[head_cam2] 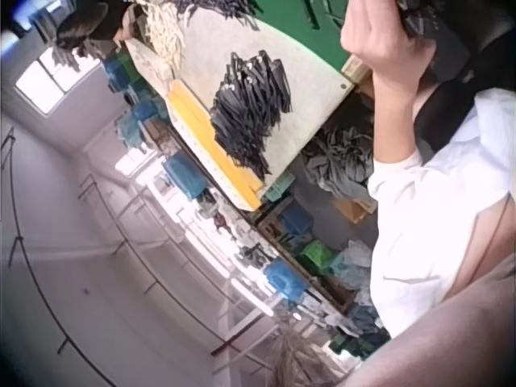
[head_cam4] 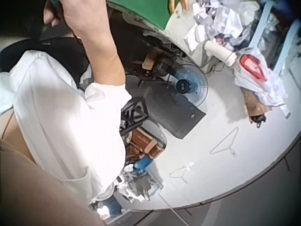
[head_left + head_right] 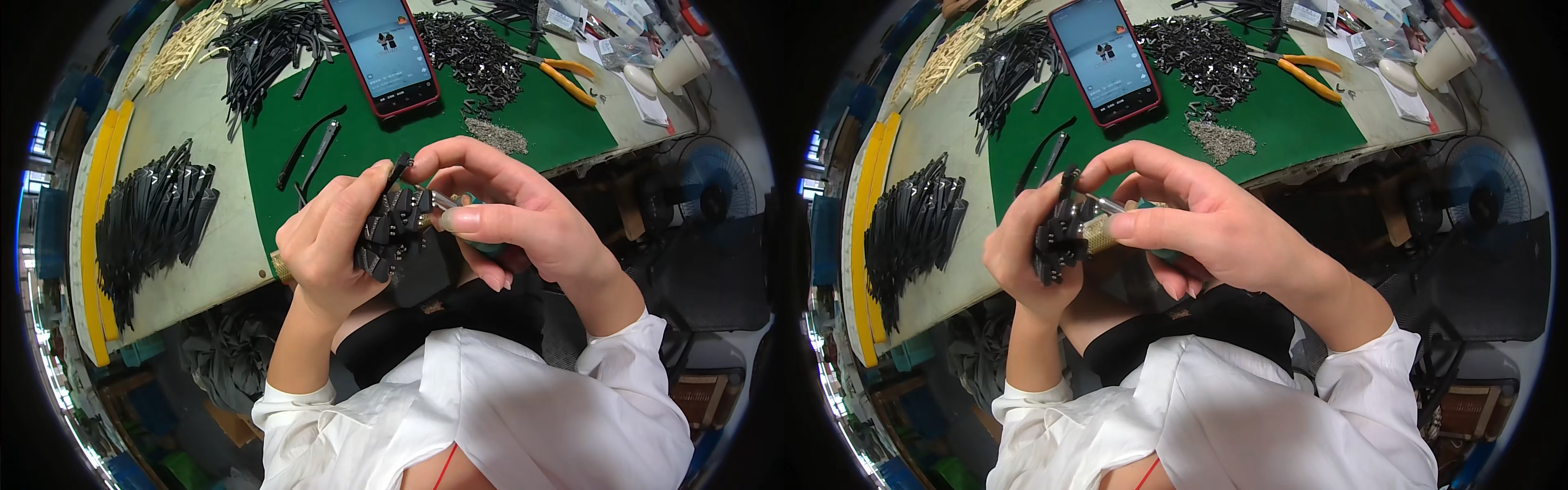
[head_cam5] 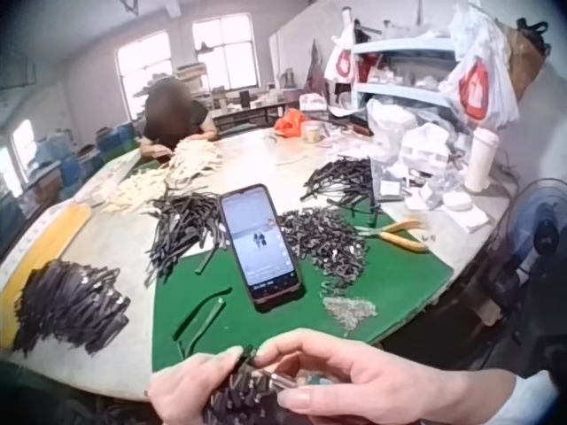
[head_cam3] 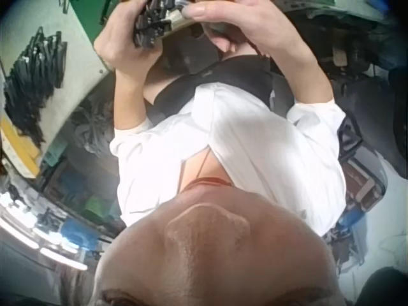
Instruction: The person assembles black cables by inserting small metal pins into their ends using a handheld tool. They repeatedly pick up cables, insert pins, and place the finished cables on the table.
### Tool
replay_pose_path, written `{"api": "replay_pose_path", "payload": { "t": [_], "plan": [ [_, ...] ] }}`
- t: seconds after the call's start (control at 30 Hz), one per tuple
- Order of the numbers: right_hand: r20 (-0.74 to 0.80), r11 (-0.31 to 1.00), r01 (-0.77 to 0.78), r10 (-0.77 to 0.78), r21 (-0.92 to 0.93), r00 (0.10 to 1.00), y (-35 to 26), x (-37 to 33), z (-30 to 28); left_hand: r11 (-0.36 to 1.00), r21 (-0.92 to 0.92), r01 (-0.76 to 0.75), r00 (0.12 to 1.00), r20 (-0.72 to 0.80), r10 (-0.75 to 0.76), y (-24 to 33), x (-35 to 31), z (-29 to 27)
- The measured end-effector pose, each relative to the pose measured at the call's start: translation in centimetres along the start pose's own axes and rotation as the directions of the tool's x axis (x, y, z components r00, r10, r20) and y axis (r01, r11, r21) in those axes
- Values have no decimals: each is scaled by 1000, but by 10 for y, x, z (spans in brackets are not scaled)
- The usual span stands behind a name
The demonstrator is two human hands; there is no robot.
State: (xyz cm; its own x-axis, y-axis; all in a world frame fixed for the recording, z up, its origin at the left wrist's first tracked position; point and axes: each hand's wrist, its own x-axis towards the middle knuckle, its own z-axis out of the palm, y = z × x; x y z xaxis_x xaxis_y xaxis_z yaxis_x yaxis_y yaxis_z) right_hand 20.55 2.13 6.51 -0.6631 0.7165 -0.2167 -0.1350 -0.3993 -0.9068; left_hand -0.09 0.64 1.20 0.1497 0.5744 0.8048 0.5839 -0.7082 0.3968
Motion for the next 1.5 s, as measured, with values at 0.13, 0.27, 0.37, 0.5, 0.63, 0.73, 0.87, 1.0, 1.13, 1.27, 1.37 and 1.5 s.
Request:
{"api": "replay_pose_path", "payload": {
  "t": [0.13,0.27,0.37,0.5,0.63,0.73,0.87,1.0,1.13,1.27,1.37,1.5],
  "plan": [
    [-9,998,36,-36,-45,999,2,-2,2,1000,23,0,1000,20,0,0,-1,-1],
    [-103,928,155,-200,-338,974,8,-5,11,995,71,-72,997,25,71,2,2,-4],
    [-114,791,267,-389,-551,914,18,-2,11,992,51,-119,993,23,118,-1,3,-2],
    [-42,513,309,-563,-801,826,38,5,6,997,70,-44,989,142,34,-1,3,-8],
    [109,58,209,-702,-976,703,55,21,5,989,148,3,990,141,-24,-7,-3,1],
    [97,23,153,-683,-988,724,53,25,4,932,317,178,951,188,-245,-5,6,-6],
    [-45,164,73,-620,-984,783,44,12,-9,787,564,251,935,71,-349,-58,24,-32],
    [-128,249,31,-595,-968,793,50,0,-31,657,717,232,781,265,-565,-100,34,-36],
    [-173,311,14,-564,-950,807,50,-7,-40,618,772,152,740,325,-589,-122,38,-30],
    [-151,297,43,-597,-954,788,48,-12,-52,613,753,240,829,170,-533,-141,50,-28],
    [-186,297,2,-604,-955,775,40,-13,-63,654,658,373,801,128,-585,-164,56,-43],
    [-259,294,-114,-518,-949,816,32,-11,-79,681,94,726,645,249,-723,-175,65,-67]
  ]
}}
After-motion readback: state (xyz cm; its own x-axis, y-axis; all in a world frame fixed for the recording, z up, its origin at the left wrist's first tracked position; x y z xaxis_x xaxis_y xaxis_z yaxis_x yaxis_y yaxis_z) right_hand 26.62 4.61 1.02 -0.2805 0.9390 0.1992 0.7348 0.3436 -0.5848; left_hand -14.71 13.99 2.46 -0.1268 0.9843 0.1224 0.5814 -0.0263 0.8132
